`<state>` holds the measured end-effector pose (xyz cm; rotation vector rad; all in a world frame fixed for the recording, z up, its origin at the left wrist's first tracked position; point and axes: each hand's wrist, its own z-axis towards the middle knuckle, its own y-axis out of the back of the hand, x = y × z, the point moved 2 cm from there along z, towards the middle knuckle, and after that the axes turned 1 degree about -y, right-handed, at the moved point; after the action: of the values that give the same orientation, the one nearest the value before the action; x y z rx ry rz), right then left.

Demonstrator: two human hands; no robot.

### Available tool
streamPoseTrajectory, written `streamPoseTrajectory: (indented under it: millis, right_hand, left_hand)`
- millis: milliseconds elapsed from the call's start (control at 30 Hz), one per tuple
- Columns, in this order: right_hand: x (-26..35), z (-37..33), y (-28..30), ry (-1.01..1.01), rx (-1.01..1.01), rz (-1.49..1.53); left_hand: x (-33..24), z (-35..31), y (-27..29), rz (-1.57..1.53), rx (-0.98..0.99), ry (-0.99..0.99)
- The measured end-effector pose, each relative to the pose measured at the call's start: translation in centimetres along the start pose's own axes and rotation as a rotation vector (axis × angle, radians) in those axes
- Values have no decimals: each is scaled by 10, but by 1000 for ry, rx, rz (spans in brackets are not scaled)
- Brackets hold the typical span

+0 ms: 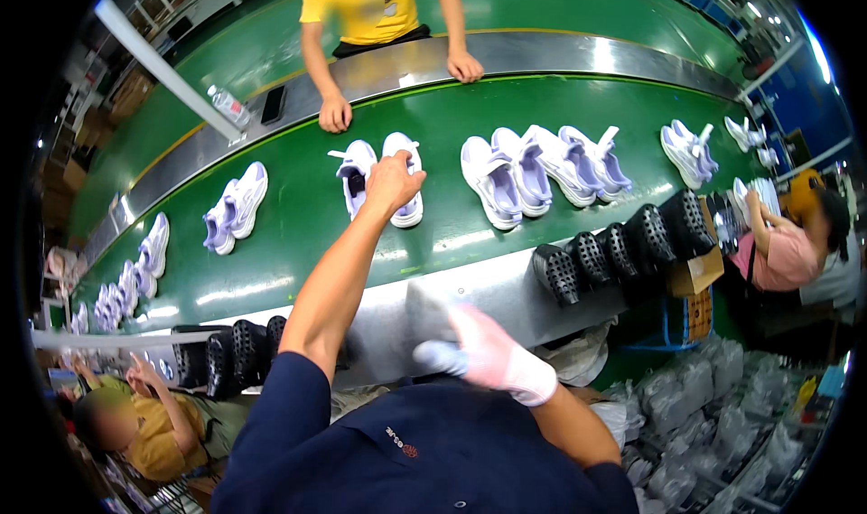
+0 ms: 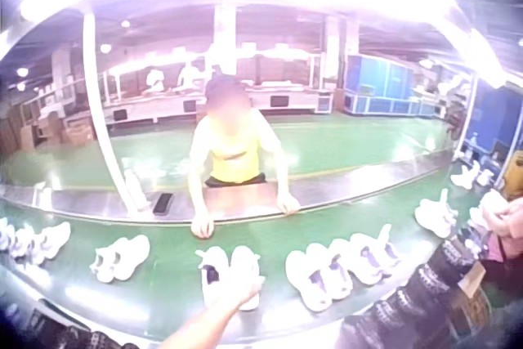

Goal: The person puts on a glove, inserts plastic shoe trees into shoes by hand, and places the shoes onto the conveyor belt.

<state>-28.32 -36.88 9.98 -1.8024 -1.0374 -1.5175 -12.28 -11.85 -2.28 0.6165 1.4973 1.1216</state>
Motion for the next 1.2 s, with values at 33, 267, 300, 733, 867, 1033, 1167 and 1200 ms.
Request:
streamPoseTrajectory:
  millis: [33,267,300,733,867,1033,1167,1200]
  right_hand:
    - [26,27,-3,88,41,-71]
    - [7,70,101,455,-444,841]
    - [-2,80,104,460,-457,863]
    - [-62,97,113,437,-812,935]
    - [-66,93,120,425,-731,997]
    - [-46,82,108,199,-716,987]
    - [-82,74,126,251,-678,874]
    - [-85,64,121,281,-816,690]
  left_hand:
    - [-1,-6,-3,-570,39,-63]
    - [-108,-155,77,-1046,116,-283]
    - [-123,-170,84,-985,70,-520]
    - [-158,-201,45,-590,-173,-667]
    - [-163,-205,39,-983,-84,-237]
    - [-159,-178,14,-1599,364,136]
    - [-181,-205,6,-924,196,-86]
    - [-178,-215,0,-914,228,-82]
